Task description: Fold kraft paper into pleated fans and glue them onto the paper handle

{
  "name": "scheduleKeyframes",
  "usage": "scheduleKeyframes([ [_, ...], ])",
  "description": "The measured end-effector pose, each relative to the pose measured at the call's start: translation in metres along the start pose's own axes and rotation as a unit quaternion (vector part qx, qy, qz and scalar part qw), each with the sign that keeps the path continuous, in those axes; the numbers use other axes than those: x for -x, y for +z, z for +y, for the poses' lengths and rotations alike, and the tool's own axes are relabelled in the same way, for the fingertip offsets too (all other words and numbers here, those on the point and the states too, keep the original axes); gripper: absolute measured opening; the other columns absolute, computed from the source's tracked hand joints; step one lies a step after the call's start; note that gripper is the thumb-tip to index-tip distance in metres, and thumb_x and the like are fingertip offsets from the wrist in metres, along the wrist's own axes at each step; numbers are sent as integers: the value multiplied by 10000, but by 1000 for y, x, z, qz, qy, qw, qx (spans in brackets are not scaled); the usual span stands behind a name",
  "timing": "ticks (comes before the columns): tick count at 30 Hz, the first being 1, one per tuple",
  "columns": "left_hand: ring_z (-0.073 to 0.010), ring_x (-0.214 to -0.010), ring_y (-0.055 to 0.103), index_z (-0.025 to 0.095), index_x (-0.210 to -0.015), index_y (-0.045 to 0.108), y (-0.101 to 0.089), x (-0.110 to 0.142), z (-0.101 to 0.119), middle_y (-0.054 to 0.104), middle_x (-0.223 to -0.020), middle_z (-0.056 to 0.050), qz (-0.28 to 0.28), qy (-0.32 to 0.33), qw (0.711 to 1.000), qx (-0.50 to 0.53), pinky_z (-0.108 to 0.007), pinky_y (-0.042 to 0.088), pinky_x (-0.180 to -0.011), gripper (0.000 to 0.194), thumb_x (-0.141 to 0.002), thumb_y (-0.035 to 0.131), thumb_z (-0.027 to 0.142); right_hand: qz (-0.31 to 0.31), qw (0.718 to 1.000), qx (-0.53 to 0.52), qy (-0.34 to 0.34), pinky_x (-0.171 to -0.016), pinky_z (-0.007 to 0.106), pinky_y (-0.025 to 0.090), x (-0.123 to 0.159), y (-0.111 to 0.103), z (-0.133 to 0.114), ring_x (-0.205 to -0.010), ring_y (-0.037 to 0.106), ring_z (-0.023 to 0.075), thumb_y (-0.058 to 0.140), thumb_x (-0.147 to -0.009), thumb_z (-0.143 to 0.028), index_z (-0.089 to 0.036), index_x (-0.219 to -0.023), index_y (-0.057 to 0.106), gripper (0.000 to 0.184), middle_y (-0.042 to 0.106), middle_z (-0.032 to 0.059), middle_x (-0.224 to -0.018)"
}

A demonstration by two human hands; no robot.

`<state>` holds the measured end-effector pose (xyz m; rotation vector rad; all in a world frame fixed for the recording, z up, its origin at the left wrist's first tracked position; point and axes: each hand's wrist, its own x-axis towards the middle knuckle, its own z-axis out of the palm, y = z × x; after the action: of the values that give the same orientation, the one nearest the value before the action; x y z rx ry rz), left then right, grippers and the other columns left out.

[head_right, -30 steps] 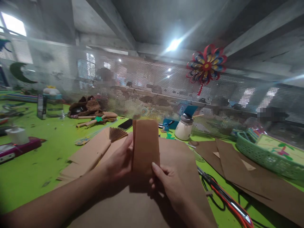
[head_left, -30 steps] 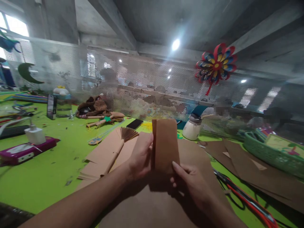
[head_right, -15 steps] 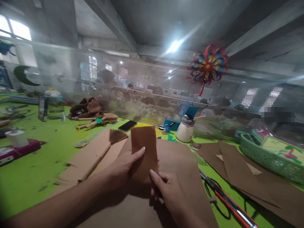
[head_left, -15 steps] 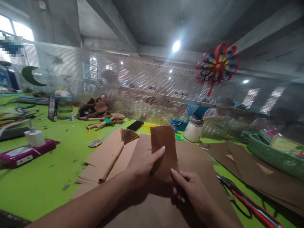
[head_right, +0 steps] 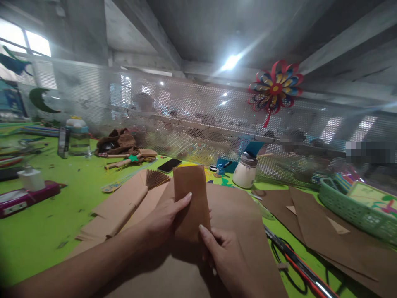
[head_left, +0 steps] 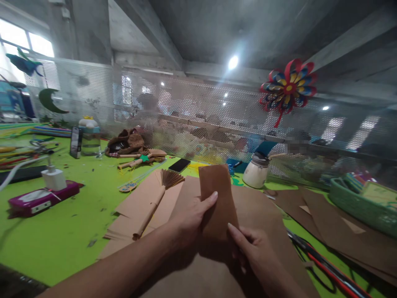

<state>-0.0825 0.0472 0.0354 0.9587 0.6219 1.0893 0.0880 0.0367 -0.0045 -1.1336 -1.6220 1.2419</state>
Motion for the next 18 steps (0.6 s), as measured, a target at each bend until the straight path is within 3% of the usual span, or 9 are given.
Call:
scheduleKeyframes([
  [13,-242,-755,637,79,-1007,631,4,2,2,682,-890,-164,2,-10,1000,-10,-374,476,-726,470,-832,539,506,-15,1000,11,-21,-415,218,258,3,-2,-1,-404,368,74,489,-860,-545,-156,-512,518,523,407,-36,-425],
  [18,-236,-759,636,92,-1035,625,5,3,6,678,-911,-155,28,-25,999,4,-373,484,-727,483,-808,573,515,41,996,-74,-16,-563,243,442,6,-7,-14,-623,553,154,634,-770,-508,-167,-728,613,345,597,23,-661],
])
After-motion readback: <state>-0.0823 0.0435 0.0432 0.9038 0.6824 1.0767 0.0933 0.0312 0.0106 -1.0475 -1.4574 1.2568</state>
